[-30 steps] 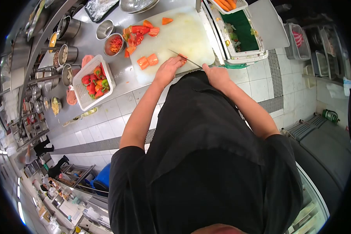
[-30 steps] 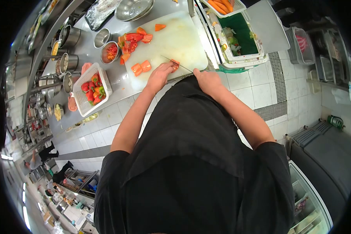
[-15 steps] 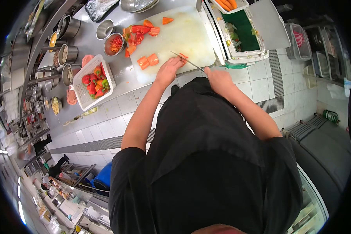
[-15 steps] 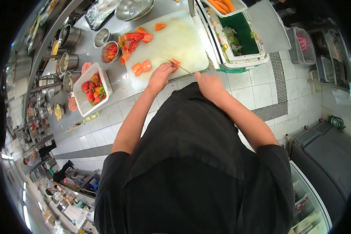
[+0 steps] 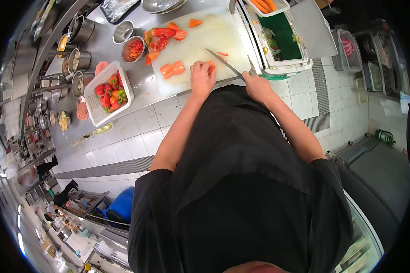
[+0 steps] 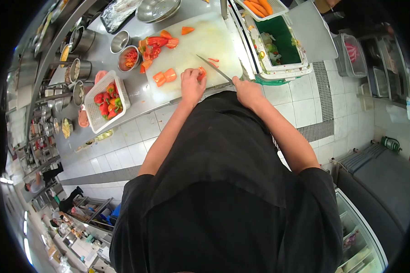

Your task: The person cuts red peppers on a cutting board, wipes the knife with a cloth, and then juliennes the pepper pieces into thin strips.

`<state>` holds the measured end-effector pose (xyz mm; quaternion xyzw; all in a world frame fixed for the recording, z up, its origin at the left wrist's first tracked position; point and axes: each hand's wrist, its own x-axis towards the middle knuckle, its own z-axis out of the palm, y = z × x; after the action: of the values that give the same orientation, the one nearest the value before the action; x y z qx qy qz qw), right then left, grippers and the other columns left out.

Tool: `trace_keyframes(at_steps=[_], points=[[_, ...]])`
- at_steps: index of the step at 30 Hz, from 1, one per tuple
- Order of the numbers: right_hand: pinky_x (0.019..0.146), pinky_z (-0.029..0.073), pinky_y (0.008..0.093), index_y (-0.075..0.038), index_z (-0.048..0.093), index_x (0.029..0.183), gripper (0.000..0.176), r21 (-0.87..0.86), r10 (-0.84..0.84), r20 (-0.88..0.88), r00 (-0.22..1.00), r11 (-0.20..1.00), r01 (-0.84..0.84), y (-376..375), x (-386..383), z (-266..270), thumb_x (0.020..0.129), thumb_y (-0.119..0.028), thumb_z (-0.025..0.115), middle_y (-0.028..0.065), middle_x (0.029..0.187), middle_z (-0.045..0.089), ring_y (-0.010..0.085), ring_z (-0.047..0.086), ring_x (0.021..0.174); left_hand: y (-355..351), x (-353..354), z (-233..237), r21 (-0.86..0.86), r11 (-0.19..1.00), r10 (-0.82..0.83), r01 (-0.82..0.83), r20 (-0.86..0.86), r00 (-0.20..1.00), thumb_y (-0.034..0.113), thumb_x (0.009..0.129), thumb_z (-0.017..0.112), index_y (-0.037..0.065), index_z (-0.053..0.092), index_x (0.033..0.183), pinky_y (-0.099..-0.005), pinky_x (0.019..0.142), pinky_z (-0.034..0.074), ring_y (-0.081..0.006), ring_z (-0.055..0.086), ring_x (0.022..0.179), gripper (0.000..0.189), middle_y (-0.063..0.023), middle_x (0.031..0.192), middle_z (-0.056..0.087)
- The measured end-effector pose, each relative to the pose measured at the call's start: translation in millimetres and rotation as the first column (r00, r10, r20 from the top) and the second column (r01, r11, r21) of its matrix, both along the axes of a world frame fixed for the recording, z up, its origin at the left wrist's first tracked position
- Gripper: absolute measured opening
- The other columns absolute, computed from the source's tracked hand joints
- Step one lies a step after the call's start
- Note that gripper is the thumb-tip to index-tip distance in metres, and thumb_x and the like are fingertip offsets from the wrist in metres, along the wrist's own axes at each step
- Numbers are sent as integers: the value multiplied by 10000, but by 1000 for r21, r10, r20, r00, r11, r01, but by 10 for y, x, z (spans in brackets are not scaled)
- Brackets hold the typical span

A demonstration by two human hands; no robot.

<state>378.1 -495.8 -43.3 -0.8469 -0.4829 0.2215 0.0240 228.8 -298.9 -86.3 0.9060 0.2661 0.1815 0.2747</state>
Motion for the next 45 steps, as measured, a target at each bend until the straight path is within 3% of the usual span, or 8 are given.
trace_keyframes(at_steps=[2,10,13,20,28,34,44,45], points=[[693,581,550,-70,523,1234,290,15,4,18,1000,1000,-4,-17,-9,-5,946,-48,545,211,874,751,424,753,827,-33,-24,72,-81,993,90,-90,3,996,99,800,813,53,711,1127,-440,1023,519,-403,577,1216,346,-176,1274,638],[652,580,540,-83,524,1236,273,-39,83,41,996,996,-81,-21,-89,-33,965,-51,529,204,847,752,407,757,793,210,-173,-85,96,978,-191,184,64,980,-20,884,667,67,696,1285,-430,1046,520,-342,616,1214,412,-141,1329,648],[651,580,540,-90,524,1256,281,-49,66,9,998,997,-65,-13,-94,-6,977,-58,517,200,850,754,409,756,790,314,-140,-106,334,891,-333,307,20,943,-28,873,632,53,687,1281,-422,1041,526,-327,631,1205,419,-119,1307,666],[584,555,544,-85,505,1232,297,49,95,37,995,994,-97,-20,-40,-147,942,-68,570,192,780,720,406,734,706,387,-105,-7,342,843,-418,414,-66,906,-6,845,656,24,696,1216,-416,1032,533,-295,631,1226,375,-92,1318,671],[732,575,581,-62,511,1231,238,49,-36,-99,994,998,41,86,-43,-91,1014,-152,548,239,863,746,457,737,809,343,85,173,-32,968,-249,249,-9,968,33,928,690,0,758,1061,-441,927,560,-356,695,1033,154,-168,1072,730],[722,587,544,-37,556,1167,398,199,-125,-75,989,970,138,507,-52,151,1061,-419,588,235,850,752,442,743,804,346,234,124,-98,984,-151,149,-14,988,60,915,709,1,781,1031,-452,848,556,-375,688,923,149,-163,987,714],[764,619,467,-54,555,1175,478,157,-116,-5,993,981,116,1192,-78,34,970,-448,731,184,982,780,366,780,900,331,251,-28,-24,993,-118,117,-46,992,38,938,660,-15,740,994,-459,857,545,-397,679,950,110,-201,980,704],[772,619,467,-54,551,1177,479,116,-117,-7,993,986,117,1210,-75,82,966,-443,735,179,994,780,363,780,911,363,240,-76,-139,990,6,4,71,997,25,922,671,-8,720,988,-468,862,539,-401,671,959,88,-196,976,696]])
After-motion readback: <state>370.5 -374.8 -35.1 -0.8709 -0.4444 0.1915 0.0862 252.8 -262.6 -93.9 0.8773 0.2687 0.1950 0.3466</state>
